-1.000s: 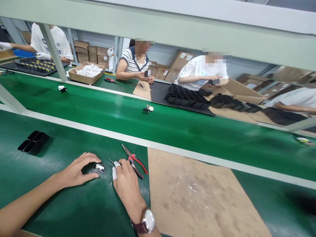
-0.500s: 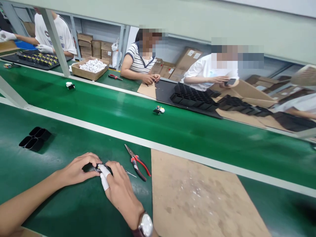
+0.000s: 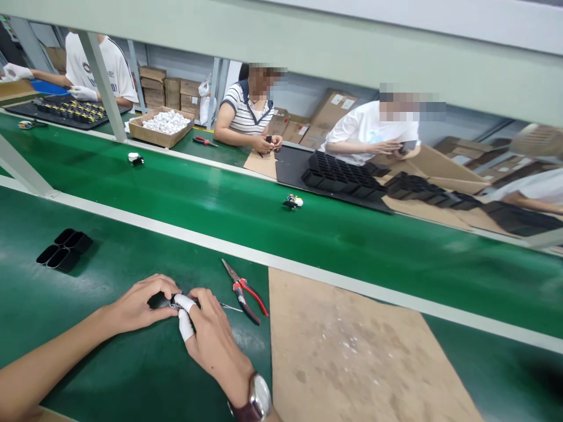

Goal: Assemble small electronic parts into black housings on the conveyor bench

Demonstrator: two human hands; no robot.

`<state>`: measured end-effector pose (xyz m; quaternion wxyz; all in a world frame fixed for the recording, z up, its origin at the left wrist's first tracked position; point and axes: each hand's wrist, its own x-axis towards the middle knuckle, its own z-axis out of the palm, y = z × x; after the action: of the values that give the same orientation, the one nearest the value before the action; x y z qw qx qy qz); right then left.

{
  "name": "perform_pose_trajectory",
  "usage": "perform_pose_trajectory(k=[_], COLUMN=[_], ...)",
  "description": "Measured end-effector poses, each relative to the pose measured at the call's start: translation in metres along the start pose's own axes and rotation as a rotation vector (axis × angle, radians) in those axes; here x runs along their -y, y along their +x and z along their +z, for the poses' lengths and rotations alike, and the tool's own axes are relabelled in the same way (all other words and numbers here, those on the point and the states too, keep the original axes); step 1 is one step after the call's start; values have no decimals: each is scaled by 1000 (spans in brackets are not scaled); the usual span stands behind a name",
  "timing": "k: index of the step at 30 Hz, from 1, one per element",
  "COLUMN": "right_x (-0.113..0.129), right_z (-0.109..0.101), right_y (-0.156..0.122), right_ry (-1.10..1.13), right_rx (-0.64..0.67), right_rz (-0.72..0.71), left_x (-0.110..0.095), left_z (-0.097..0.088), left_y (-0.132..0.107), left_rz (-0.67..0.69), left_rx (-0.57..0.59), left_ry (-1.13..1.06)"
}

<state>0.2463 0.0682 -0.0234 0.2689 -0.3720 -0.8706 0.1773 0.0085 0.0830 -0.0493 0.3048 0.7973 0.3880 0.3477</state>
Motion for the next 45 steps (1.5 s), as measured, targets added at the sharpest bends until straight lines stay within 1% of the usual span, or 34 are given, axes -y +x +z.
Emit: perform_pose_trajectory(k=[3,6,8,12,15,18,21,23,25,30,32,33,35,37,38,40,42,45], right_x=[-5,-11,-13,-14,-17,-28,-43,-51,-56,-59,-56,-54,-47,-37,-32,-23,-16,-13], right_z=[-1,0,0,-7,-16,-23,-22,-19,-16,-15,-15,-16,-15,-14,-12,-9,-5,-3], right_y=[-3,-7,-8,-7,-9,-15,-20,-22,-22,-22,-21,-20,-17,-14,-13,-12,-11,-11], right_ry=[56,12,-38,-98,-140,-267,-426,-515,-603,-740,-726,-684,-508,-284,-197,-111,-98,-106], right_rx=[-74,-165,-173,-121,-91,-49,-5,-16,-49,-103,-137,-166,-221,-243,-235,-194,-140,-73], right_rz=[-18,-48,-64,-102,-38,44,34,27,53,209,226,208,137,51,16,-19,-26,-21], left_x=[1,2,1,-1,-3,-5,-5,-4,-3,-1,-1,-1,-1,-1,-1,-2,-3,-3], left_z=[0,1,1,-1,-2,-2,-1,-1,0,1,1,1,1,1,1,1,0,0], left_y=[-1,-1,0,4,6,6,6,6,6,5,5,5,4,4,5,5,6,6], left_rz=[-3,32,82,210,251,238,231,237,238,232,232,232,232,232,231,234,246,262], left_rx=[7,1,-4,-4,-11,-5,-4,-11,-15,-10,-12,-12,-10,-9,-9,-13,-23,-31], left_ry=[14,20,20,55,85,91,86,77,72,67,67,69,74,74,72,66,63,73])
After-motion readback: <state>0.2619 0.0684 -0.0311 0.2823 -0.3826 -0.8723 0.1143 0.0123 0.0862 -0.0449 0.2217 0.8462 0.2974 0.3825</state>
